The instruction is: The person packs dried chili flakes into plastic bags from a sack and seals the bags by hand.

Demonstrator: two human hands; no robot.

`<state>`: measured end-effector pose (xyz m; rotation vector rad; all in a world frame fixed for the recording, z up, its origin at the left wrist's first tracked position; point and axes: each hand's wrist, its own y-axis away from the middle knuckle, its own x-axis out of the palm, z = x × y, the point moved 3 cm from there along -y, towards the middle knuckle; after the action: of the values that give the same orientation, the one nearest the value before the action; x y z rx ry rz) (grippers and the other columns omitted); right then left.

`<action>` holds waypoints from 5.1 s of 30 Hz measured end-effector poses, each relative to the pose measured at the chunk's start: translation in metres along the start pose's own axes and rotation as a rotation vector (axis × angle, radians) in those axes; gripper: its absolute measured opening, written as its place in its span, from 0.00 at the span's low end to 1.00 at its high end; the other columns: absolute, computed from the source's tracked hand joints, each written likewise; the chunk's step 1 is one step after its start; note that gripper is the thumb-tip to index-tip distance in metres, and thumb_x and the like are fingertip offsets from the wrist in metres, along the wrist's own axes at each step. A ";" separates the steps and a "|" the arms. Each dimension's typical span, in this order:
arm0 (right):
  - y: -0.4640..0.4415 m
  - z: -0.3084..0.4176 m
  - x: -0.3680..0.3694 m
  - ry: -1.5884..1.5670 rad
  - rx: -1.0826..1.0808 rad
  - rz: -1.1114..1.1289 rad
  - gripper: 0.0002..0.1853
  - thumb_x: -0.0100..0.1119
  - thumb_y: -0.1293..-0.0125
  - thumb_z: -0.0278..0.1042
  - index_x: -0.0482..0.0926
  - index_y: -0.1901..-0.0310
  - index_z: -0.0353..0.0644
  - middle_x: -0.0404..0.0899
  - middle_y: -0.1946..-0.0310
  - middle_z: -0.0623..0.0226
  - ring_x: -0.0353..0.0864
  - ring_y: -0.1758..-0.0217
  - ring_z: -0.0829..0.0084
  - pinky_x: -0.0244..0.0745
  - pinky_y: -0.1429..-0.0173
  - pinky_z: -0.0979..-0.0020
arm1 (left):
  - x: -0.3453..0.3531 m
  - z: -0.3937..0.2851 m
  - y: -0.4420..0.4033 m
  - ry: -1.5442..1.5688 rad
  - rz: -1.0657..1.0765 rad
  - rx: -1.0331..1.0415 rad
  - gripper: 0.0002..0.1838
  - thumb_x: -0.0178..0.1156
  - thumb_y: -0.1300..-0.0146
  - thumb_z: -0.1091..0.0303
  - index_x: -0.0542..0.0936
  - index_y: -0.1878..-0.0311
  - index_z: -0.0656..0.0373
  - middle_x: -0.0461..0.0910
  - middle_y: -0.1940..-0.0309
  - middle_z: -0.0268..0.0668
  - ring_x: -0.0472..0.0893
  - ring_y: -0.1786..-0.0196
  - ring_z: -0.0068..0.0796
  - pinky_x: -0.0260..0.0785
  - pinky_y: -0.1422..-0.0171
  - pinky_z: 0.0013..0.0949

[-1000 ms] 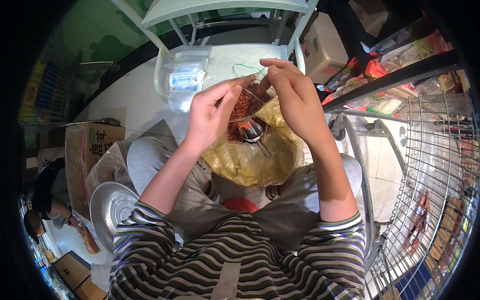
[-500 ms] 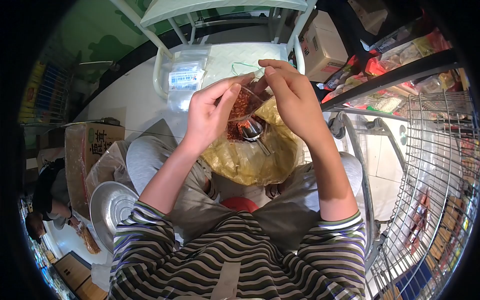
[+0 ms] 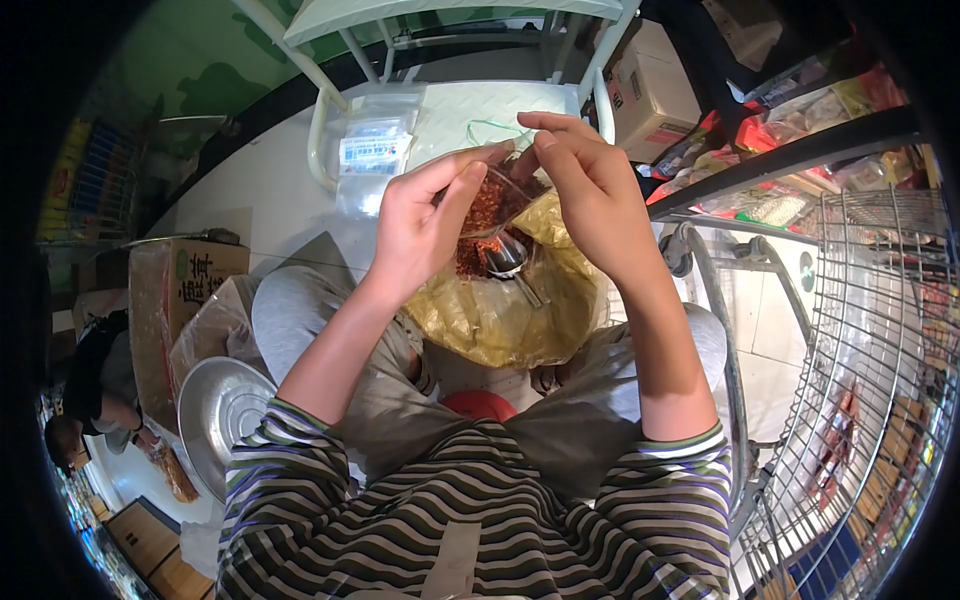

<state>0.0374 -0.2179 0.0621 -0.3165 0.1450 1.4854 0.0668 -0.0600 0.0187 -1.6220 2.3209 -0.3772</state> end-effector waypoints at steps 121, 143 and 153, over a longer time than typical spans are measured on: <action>-0.012 0.001 -0.011 0.417 -0.448 -0.112 0.26 0.34 0.25 0.42 0.60 0.34 0.31 0.58 0.32 0.52 0.59 0.30 0.61 0.54 0.29 0.64 | -0.003 0.032 0.008 -0.320 -0.226 -0.041 0.19 0.67 0.62 0.67 0.76 0.63 0.58 0.77 0.76 0.46 0.79 0.67 0.51 0.71 0.63 0.44; 0.005 -0.052 -0.046 -0.154 -0.287 -0.328 0.14 0.49 0.32 0.41 0.72 0.67 0.38 0.65 0.77 0.76 0.63 0.77 0.82 0.62 0.72 0.79 | -0.028 0.007 -0.003 0.066 -0.043 -0.064 0.17 0.66 0.49 0.63 0.78 0.59 0.63 0.80 0.70 0.43 0.78 0.65 0.18 0.71 0.61 0.30; 0.006 0.016 0.000 -0.200 -0.299 -0.212 0.23 0.42 0.36 0.18 0.64 0.38 0.36 0.72 0.51 0.62 0.71 0.50 0.74 0.64 0.43 0.75 | -0.018 -0.001 0.004 0.106 0.140 -0.312 0.21 0.70 0.49 0.70 0.77 0.52 0.64 0.83 0.61 0.38 0.80 0.60 0.20 0.71 0.52 0.27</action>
<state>0.0301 -0.2129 0.0767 -0.4082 -0.2663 1.3178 0.0687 -0.0413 0.0191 -1.5898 2.6638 -0.0736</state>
